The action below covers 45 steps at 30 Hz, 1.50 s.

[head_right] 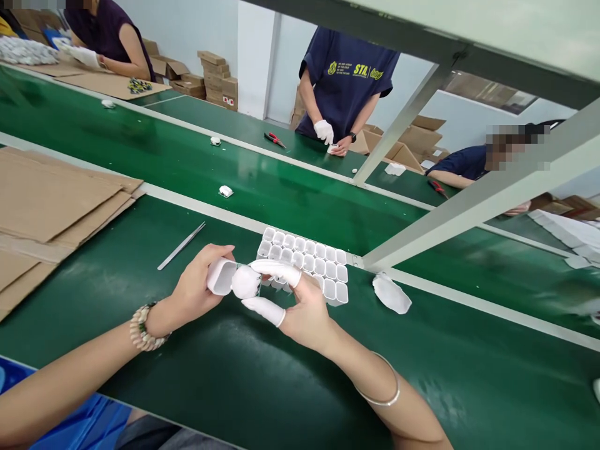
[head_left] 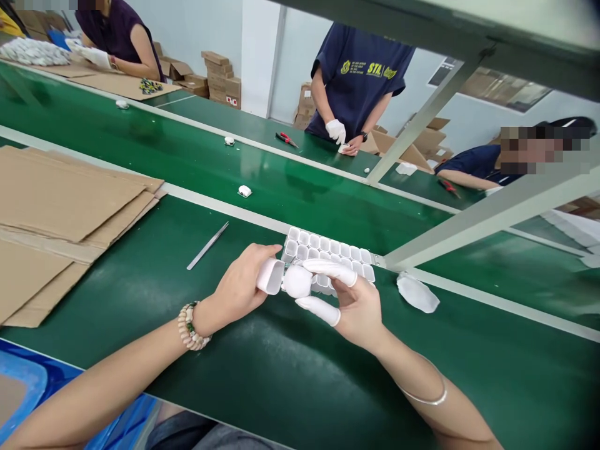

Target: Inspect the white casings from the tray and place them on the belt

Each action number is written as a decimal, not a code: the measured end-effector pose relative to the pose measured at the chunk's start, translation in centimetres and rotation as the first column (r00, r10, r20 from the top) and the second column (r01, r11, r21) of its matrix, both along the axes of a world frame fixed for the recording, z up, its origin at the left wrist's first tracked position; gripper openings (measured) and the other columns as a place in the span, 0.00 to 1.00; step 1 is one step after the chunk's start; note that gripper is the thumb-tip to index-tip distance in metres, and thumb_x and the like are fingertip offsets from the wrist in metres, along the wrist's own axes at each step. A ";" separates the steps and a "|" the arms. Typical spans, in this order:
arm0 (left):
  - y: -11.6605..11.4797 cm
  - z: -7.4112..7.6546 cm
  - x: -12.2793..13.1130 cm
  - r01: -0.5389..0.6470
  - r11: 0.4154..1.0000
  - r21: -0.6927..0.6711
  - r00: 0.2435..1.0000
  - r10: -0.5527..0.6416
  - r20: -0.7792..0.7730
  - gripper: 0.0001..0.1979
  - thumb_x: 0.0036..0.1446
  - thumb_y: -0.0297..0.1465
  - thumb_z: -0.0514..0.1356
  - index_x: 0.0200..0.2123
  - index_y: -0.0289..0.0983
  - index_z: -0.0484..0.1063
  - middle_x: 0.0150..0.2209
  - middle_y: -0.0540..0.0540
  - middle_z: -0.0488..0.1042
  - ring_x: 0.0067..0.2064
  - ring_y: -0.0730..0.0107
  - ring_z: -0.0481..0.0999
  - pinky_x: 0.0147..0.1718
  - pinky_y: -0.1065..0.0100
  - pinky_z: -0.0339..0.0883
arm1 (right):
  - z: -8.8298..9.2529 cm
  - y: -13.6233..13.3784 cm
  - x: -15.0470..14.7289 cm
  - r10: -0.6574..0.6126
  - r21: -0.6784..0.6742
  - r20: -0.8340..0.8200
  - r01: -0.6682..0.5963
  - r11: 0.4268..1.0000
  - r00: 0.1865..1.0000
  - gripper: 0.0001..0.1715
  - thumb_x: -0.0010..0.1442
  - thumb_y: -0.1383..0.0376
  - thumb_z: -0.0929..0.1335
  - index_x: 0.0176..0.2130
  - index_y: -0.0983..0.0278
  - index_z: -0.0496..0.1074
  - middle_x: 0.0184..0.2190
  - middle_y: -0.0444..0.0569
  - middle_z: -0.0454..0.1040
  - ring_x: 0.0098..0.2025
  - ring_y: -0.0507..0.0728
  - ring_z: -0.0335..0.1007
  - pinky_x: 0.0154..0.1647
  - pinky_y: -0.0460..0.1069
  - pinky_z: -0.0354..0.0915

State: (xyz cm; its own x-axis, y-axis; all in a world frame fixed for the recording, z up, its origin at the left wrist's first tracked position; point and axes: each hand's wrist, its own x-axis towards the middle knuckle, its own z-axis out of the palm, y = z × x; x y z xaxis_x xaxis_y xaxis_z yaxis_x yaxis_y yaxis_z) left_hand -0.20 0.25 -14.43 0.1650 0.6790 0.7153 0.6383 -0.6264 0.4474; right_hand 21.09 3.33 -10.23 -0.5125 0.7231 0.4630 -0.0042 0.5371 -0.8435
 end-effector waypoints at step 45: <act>-0.5 -1.1 1.2 -0.108 0.994 -0.032 0.994 0.108 -0.018 0.32 0.52 0.17 0.55 0.60 0.38 0.54 0.48 0.41 0.68 0.46 0.62 0.71 0.42 0.63 0.71 | -1.6 -0.8 -1.1 -0.287 0.733 0.047 0.162 0.660 0.957 0.34 0.54 0.69 0.75 0.58 0.61 0.66 0.55 0.61 0.68 0.54 0.67 0.69 0.48 0.64 0.72</act>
State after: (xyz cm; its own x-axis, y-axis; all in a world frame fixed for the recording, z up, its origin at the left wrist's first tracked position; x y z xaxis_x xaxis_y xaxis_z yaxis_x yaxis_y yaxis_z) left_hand 1.04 -0.28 -15.50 0.1011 0.7167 0.6900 0.7089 -0.5386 0.4555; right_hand 20.03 2.50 -11.78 -0.4855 0.3032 0.8200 0.2866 0.9413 -0.1784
